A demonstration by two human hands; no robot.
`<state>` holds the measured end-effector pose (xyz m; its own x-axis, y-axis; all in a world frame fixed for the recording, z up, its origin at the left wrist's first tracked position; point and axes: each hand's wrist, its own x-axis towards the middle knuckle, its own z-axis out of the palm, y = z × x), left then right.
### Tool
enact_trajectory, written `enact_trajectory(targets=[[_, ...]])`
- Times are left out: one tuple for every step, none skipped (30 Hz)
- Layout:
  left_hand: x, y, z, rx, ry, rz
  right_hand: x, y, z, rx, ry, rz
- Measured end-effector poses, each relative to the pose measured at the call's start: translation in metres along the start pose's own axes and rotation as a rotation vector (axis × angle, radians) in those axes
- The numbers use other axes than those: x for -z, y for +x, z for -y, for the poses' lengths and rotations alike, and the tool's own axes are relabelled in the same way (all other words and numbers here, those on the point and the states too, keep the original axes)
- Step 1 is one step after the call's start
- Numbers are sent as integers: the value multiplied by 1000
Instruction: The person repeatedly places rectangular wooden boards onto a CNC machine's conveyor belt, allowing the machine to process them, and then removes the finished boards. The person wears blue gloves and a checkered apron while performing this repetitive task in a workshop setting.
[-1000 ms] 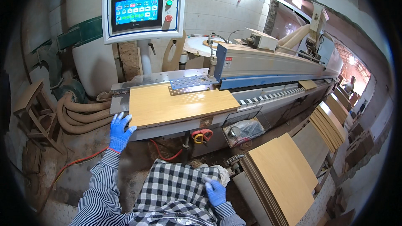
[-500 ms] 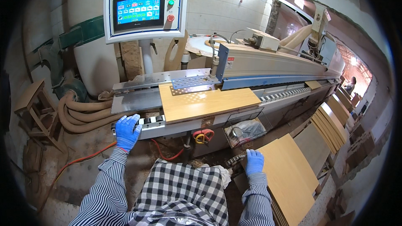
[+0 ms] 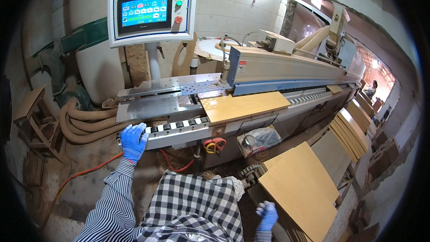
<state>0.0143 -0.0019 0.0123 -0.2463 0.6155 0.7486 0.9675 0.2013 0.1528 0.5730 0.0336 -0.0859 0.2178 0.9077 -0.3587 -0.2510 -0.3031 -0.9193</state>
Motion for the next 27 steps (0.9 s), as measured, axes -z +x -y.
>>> enact_trajectory(targets=[[0, 0, 1, 0, 3, -6, 25, 6, 0, 6, 185, -37], [1, 0, 1, 1, 4, -8, 43, 9, -1, 12, 371, -72], [2, -1, 2, 4, 6, -10, 38, 6, 12, -3, 347, -323], [3, -1, 1, 7, 9, -12, 31, 0, 24, -1, 363, -392], [2, 0, -1, 0, 2, -26, 40, 8, 17, -3, 396, -364], [2, 0, -2, -4, 0, -38, 48, 15, 8, -9, 427, -333], [2, 0, -4, -7, -1, -51, 58, 20, -1, -13, 449, -272], [2, 2, -4, -5, -2, -41, 61, 18, -6, -18, 474, -211], [1, 3, -5, -3, -4, -31, 65, 20, -9, -23, 499, -150], [0, 4, -7, -2, -7, -22, 65, 21, -15, -58, 518, -157], [2, 3, -5, 1, 3, -27, 55, 12, -14, -102, 514, -47], [2, 1, -4, -1, 7, -31, 45, -1, -14, -143, 512, 55], [2, 1, -3, -4, 11, -35, 36, -11, -14, -137, 504, 87], [2, 1, -3, -4, 4, -28, 33, -18, -19, -187, 509, 94], [2, 1, -2, -3, 1, -20, 20, -38, -10, -182, 531, 37], [3, 1, -1, 1, -1, -14, 9, -55, 2, -178, 551, -18], [2, 1, 0, -1, -6, -13, 25, -50, -7, -164, 609, -70], [0, 0, 2, -3, -8, -12, 39, -46, -10, -152, 667, -121], [0, 0, 3, -5, -8, -11, 52, -40, -12, -123, 755, -147], [0, 0, 3, -7, -7, -7, 78, -21, -27, -91, 752, -207], [1, 0, 3, -5, -4, -3, 79, -26, -23, -77, 733, -193], [3, -1, 3, -3, 1, 1, 80, -30, -19, -63, 712, -178], [2, 0, 2, -6, -5, 13, 84, -30, -20, -36, 694, -178], [3, 0, 1, -8, -10, 26, 90, -30, -23, -10, 675, -178], [3, 1, 0, -10, -14, 38, 94, -29, -24, 17, 656, -178], [6, 1, 0, -9, -25, 64, 91, -31, -24, 24, 647, -133], [8, 1, 0, -8, -36, 91, 88, -33, -23, 32, 638, -88]])
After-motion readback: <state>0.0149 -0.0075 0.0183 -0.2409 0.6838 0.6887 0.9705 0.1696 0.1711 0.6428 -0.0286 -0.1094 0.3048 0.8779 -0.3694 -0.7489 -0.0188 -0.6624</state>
